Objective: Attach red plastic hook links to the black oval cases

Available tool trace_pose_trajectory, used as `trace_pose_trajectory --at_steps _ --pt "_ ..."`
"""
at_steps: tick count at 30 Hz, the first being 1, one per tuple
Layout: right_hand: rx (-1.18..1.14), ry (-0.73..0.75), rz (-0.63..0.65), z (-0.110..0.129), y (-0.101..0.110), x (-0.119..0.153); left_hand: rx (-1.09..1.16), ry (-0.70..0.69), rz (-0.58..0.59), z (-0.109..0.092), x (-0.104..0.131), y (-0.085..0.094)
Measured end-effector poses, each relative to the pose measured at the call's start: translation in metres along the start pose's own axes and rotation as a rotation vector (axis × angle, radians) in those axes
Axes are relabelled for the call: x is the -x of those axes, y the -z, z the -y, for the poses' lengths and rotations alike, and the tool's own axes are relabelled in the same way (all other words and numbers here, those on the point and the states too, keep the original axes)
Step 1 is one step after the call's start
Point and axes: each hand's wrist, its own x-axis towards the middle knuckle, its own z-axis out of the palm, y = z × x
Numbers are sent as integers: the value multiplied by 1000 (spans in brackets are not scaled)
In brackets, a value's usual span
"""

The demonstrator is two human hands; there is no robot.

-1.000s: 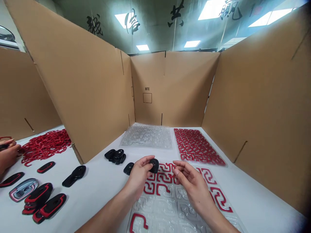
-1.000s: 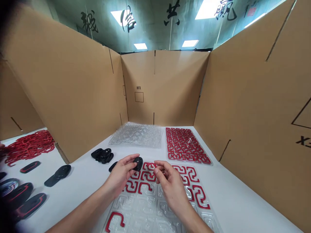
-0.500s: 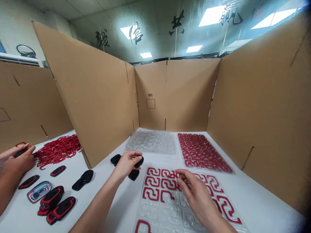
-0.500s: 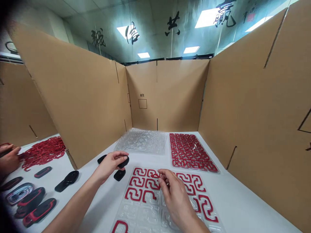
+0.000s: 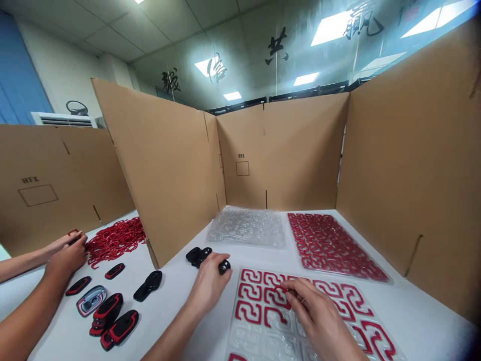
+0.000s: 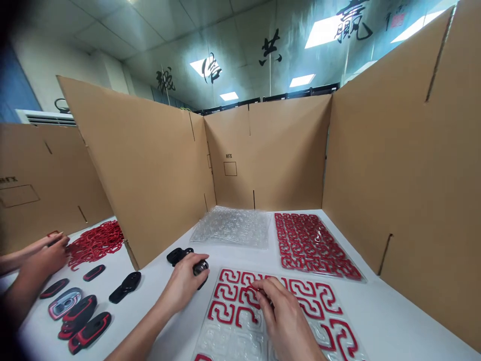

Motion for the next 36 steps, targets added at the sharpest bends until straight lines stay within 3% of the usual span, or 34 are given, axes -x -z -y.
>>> trace_pose_trajectory --at_steps 7,14,22,36 --pt "7 8 24 -8 -4 -2 -101 -97 42 8 2 -10" --pt "80 -20 68 4 0 0 -213 -57 95 7 8 -10" --pt "114 -16 99 5 1 1 -682 -75 207 6 8 -3" --pt "124 4 110 0 0 0 -724 -53 231 2 11 -10"
